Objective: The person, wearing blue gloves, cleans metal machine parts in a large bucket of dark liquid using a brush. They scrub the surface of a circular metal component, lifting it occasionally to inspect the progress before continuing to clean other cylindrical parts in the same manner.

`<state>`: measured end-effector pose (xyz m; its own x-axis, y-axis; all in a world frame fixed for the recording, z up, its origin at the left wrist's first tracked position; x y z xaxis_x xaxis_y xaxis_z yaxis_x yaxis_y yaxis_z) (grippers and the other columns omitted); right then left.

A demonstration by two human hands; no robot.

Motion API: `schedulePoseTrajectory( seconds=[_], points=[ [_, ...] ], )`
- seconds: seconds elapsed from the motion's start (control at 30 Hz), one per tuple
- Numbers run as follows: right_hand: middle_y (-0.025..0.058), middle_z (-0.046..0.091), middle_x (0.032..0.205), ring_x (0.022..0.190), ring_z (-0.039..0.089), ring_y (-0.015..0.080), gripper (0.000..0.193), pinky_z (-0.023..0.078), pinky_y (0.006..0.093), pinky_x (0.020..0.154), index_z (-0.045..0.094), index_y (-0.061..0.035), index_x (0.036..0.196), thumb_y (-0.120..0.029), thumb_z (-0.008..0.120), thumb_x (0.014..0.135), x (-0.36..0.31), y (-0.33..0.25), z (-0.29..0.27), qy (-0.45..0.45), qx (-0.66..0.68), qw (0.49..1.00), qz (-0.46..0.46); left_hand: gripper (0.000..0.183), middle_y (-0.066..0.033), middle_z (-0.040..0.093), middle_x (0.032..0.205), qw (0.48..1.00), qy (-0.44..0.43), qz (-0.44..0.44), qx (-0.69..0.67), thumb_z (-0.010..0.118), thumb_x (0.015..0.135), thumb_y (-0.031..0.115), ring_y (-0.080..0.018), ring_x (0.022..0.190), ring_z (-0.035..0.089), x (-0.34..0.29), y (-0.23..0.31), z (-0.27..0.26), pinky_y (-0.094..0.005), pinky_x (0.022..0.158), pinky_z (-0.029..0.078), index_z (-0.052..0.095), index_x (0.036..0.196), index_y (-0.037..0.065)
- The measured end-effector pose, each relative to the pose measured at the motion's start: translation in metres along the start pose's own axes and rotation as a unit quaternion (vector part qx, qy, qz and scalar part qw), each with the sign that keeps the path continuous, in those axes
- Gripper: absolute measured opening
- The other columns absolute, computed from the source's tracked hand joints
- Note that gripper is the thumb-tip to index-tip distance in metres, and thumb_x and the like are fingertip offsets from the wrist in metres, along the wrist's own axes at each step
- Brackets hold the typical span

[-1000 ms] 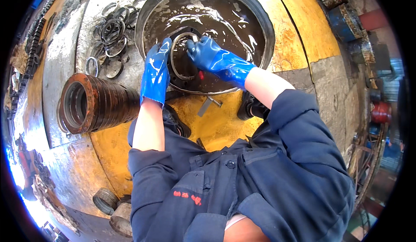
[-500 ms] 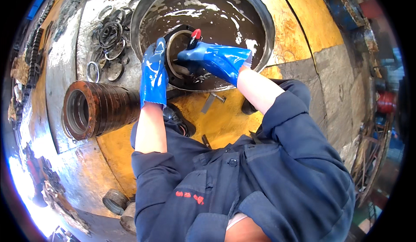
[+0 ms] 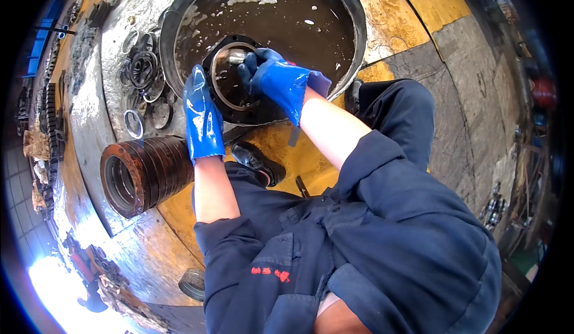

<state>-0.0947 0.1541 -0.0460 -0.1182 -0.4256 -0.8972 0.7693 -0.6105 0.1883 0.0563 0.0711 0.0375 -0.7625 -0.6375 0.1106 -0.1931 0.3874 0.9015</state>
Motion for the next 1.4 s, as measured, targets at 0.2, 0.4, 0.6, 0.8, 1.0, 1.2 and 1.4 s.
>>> schedulePoseTrajectory(
  seconds=[0.2, 0.4, 0.6, 0.8, 1.0, 1.2, 1.4],
  points=[
    [0.0036, 0.072, 0.082, 0.071, 0.067, 0.0173, 0.014, 0.055, 0.0377, 0.064, 0.073, -0.0107, 0.102, -0.025, 0.072, 0.102, 0.008, -0.016, 0.015, -0.204, -0.473, 0.852, -0.093, 0.048, -0.0264, 0.059, 0.147, 0.999, 0.019, -0.023, -0.017, 0.044, 0.105, -0.001, -0.0394, 0.136, 0.057, 0.011, -0.007, 0.004, -0.0448, 0.118, 0.044, 0.053, 0.152, -0.003],
    [0.0096, 0.080, 0.094, 0.080, 0.073, 0.0233, 0.037, 0.057, 0.0395, 0.074, 0.081, -0.0095, 0.106, -0.043, 0.078, 0.090, -0.041, -0.001, 0.041, -0.187, -0.918, 0.247, -0.249, 0.047, -0.0196, 0.067, 0.135, 0.993, 0.059, -0.070, -0.079, 0.052, 0.111, 0.027, -0.0276, 0.121, 0.064, 0.010, -0.001, 0.001, -0.0379, 0.107, 0.050, 0.059, 0.144, -0.005],
    [0.0153, 0.080, 0.096, 0.090, 0.078, 0.0309, 0.031, 0.062, 0.0440, 0.079, 0.081, -0.0048, 0.106, -0.032, 0.072, 0.095, -0.039, -0.010, 0.020, -0.219, -0.875, -0.190, -0.388, 0.054, -0.0156, 0.071, 0.127, 0.975, 0.061, -0.125, -0.175, 0.056, 0.113, 0.043, -0.0214, 0.112, 0.066, 0.006, 0.015, 0.000, -0.0348, 0.102, 0.052, 0.063, 0.138, -0.004],
    [0.0203, 0.071, 0.075, 0.078, 0.073, 0.0382, 0.035, 0.059, 0.0496, 0.073, 0.058, -0.0052, 0.120, -0.036, 0.060, 0.104, -0.028, 0.003, 0.011, -0.252, -0.798, -0.094, -0.539, 0.049, -0.0130, 0.072, 0.123, 0.987, 0.067, -0.066, -0.134, 0.056, 0.113, 0.041, -0.0196, 0.107, 0.065, 0.006, 0.006, -0.002, -0.0349, 0.098, 0.051, 0.066, 0.135, -0.002],
    [0.0167, 0.073, 0.089, 0.089, 0.069, 0.0348, 0.049, 0.060, 0.0481, 0.072, 0.056, -0.0022, 0.142, -0.032, 0.064, 0.104, -0.052, 0.004, 0.011, -0.401, -0.699, -0.216, -0.552, 0.047, -0.0120, 0.072, 0.119, 0.972, 0.062, -0.089, -0.210, 0.057, 0.112, 0.040, -0.0191, 0.105, 0.064, 0.005, 0.008, -0.003, -0.0347, 0.097, 0.051, 0.067, 0.132, -0.002],
    [0.0225, 0.075, 0.095, 0.096, 0.073, 0.0429, 0.036, 0.058, 0.0514, 0.087, 0.061, -0.0034, 0.124, -0.035, 0.054, 0.108, -0.029, -0.015, 0.025, -0.165, -0.833, -0.084, -0.521, 0.049, -0.0119, 0.073, 0.120, 0.988, 0.068, -0.012, -0.140, 0.057, 0.113, 0.041, -0.0184, 0.105, 0.065, 0.003, 0.006, -0.002, -0.0341, 0.097, 0.052, 0.067, 0.135, -0.002],
    [0.0133, 0.079, 0.111, 0.105, 0.077, 0.0334, 0.035, 0.060, 0.0463, 0.090, 0.079, -0.0204, 0.116, -0.043, 0.072, 0.091, -0.034, -0.002, 0.007, -0.077, -0.942, -0.032, -0.326, 0.050, -0.0106, 0.073, 0.128, 0.961, 0.056, -0.126, -0.240, 0.058, 0.113, 0.039, -0.0179, 0.111, 0.068, 0.011, 0.000, -0.002, -0.0331, 0.098, 0.054, 0.065, 0.139, -0.002]
  ],
)
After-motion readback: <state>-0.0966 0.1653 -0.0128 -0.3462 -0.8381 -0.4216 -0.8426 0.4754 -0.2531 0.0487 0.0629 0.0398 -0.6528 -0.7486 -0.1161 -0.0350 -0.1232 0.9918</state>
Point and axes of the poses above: each hand's wrist, its own x-axis towards the middle knuckle, its own z-axis out of the palm, y = z × x, the point moved 3 cm from there along x, towards the middle knuckle
